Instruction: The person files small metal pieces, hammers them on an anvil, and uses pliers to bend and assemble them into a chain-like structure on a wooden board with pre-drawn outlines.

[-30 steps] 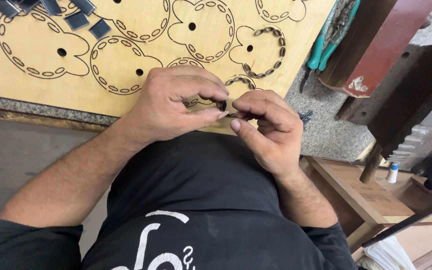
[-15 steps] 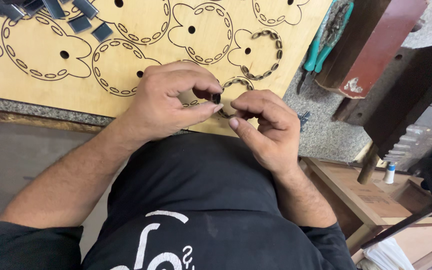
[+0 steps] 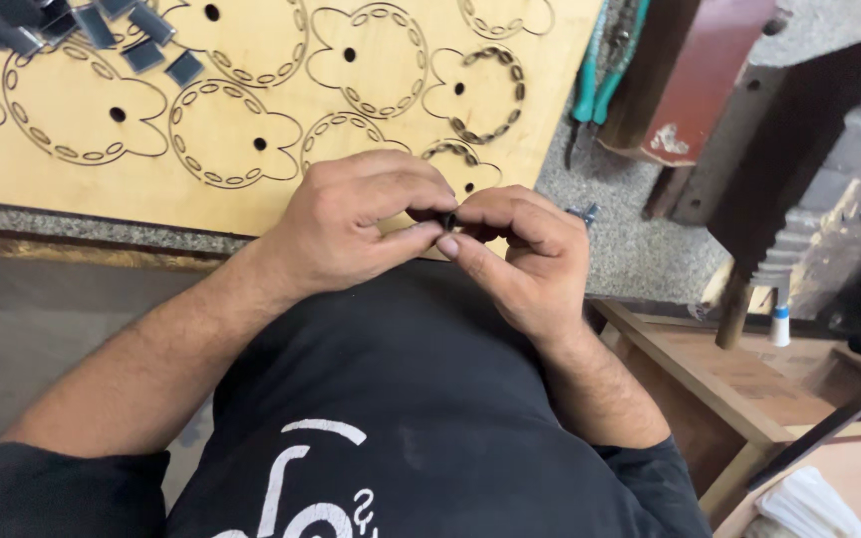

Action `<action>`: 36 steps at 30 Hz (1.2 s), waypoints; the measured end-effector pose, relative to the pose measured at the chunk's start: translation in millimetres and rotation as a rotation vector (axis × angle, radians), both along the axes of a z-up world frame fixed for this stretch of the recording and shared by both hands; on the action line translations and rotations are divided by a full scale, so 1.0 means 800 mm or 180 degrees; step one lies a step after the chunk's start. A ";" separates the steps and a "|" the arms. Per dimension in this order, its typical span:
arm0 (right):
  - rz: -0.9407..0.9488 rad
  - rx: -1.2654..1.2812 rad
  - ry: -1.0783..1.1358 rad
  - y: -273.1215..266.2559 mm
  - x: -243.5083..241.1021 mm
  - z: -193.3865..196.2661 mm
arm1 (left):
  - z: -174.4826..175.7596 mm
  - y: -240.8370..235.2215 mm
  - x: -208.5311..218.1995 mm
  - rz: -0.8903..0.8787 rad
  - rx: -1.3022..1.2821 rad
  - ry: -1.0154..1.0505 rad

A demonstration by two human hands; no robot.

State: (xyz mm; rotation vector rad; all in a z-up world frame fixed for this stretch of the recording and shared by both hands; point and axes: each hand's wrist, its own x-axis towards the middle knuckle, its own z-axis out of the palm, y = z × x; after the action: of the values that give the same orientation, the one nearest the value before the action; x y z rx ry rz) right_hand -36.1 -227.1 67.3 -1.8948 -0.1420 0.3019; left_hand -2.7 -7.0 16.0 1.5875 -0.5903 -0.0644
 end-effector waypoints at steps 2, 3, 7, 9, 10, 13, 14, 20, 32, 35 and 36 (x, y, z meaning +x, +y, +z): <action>-0.0146 0.0150 0.0158 -0.010 -0.011 0.002 | 0.007 -0.008 -0.004 -0.0116 0.0010 0.0041; -0.0237 0.0293 0.0321 -0.016 -0.017 0.002 | 0.009 -0.013 -0.005 -0.0174 0.0005 0.0026; -0.0674 0.1097 0.0877 -0.046 -0.047 -0.003 | 0.016 -0.038 -0.015 -0.0468 -0.0017 0.0099; -0.0911 0.1600 0.1050 -0.061 -0.063 -0.010 | 0.017 -0.055 -0.021 -0.0576 -0.0046 0.0169; -0.1026 0.1853 0.1132 -0.070 -0.071 -0.013 | 0.018 -0.065 -0.025 -0.0615 -0.0072 0.0198; -0.1337 0.1889 0.1064 -0.099 -0.098 -0.024 | 0.018 -0.098 -0.038 -0.0758 -0.0074 0.0283; -0.1434 0.1821 0.1003 -0.111 -0.105 -0.028 | 0.018 -0.109 -0.041 -0.0800 -0.0055 0.0296; -0.2112 0.0820 0.0675 -0.223 -0.152 -0.066 | 0.011 -0.195 -0.068 -0.0502 0.0046 0.1970; -0.1569 -0.1581 -0.0526 -0.372 -0.139 -0.116 | 0.026 -0.348 -0.083 -0.0268 0.0204 0.2120; -0.1546 -0.1569 -0.0674 -0.379 -0.144 -0.111 | 0.027 -0.371 -0.083 -0.0200 0.0191 0.2027; -0.1561 -0.1526 -0.0690 -0.385 -0.152 -0.107 | 0.026 -0.377 -0.084 -0.0201 0.0155 0.2026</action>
State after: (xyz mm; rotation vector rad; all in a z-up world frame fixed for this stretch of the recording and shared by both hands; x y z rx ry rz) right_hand -157.7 -534.8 -18.5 -2.3563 0.2739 -0.2263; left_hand -69.5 -308.2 37.1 1.4862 -0.1383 -0.6111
